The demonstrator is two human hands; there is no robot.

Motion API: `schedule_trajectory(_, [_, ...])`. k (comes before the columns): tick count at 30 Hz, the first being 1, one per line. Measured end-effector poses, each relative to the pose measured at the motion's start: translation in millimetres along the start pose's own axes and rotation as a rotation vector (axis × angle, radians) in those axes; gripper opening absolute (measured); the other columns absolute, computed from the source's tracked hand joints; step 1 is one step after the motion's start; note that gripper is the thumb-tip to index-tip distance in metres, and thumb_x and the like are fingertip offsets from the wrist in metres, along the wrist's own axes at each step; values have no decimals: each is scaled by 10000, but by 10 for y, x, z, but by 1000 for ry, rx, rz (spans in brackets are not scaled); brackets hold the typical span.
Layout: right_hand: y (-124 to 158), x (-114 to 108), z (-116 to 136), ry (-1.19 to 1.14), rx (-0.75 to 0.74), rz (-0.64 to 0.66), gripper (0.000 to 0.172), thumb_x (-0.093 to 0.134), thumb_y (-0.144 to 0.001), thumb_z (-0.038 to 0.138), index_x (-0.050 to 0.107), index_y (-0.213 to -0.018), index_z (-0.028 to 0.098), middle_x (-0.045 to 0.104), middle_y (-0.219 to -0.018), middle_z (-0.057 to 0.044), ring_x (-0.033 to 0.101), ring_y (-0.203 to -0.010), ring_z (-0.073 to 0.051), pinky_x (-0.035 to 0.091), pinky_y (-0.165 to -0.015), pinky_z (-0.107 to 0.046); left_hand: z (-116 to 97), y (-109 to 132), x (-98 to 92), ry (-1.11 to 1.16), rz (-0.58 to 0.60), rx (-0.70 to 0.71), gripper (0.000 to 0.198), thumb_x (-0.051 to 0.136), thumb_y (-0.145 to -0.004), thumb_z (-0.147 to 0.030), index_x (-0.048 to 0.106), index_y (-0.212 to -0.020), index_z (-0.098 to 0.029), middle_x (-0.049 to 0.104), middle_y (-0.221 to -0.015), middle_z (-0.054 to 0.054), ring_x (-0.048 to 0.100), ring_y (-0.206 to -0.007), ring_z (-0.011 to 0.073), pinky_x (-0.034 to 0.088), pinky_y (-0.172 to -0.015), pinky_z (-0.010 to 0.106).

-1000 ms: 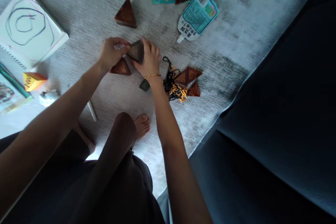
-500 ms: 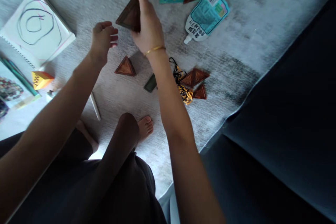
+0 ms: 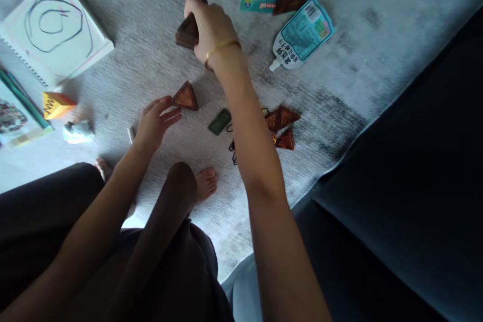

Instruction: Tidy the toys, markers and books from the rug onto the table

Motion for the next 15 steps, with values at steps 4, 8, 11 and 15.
schedule_trajectory(4, [707,57,387,26,8,36,461,512,-861,130,535,-1287,306,587,-1211,-73,596,-1121,-298,498,-944,-468,95,3,55,127,-2,22,267,502,-901,-427,630,-1016,-223,662,-1168,60,672,-1001,198,552,-872,322])
schedule_trajectory(8, [972,385,686,-33,127,149,505,372,-944,118,411,-1430,251,564,-1261,-137,630,-1100,-318,510,-906,-475,137,-73,18,34,-34,60,414,406,-928,-565,640,-1004,-232,684,-1149,61,649,-1069,214,535,-889,325])
schedule_trajectory(11, [1098,480,556,-224,14,-17,694,486,-923,210,159,-1534,256,367,-1523,-117,440,-1356,-309,439,-1060,-465,80,-94,-28,-92,-30,163,503,366,-919,-644,631,-1052,-238,669,-1204,72,606,-1162,227,509,-931,347])
schedule_trajectory(15, [1591,513,-296,-379,194,-394,672,520,-919,367,189,-1502,345,282,-1583,-42,412,-1381,-233,467,-1051,-443,-106,-40,-22,-240,-28,329,505,318,-941,-631,614,-1099,-254,656,-1230,60,574,-1217,224,484,-969,377])
Point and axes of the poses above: each hand's wrist, its own y-axis away from the middle knuckle, its own x-axis out of the palm, z = x × y, the point moved 1 cm from there along -y, towards the middle knuckle
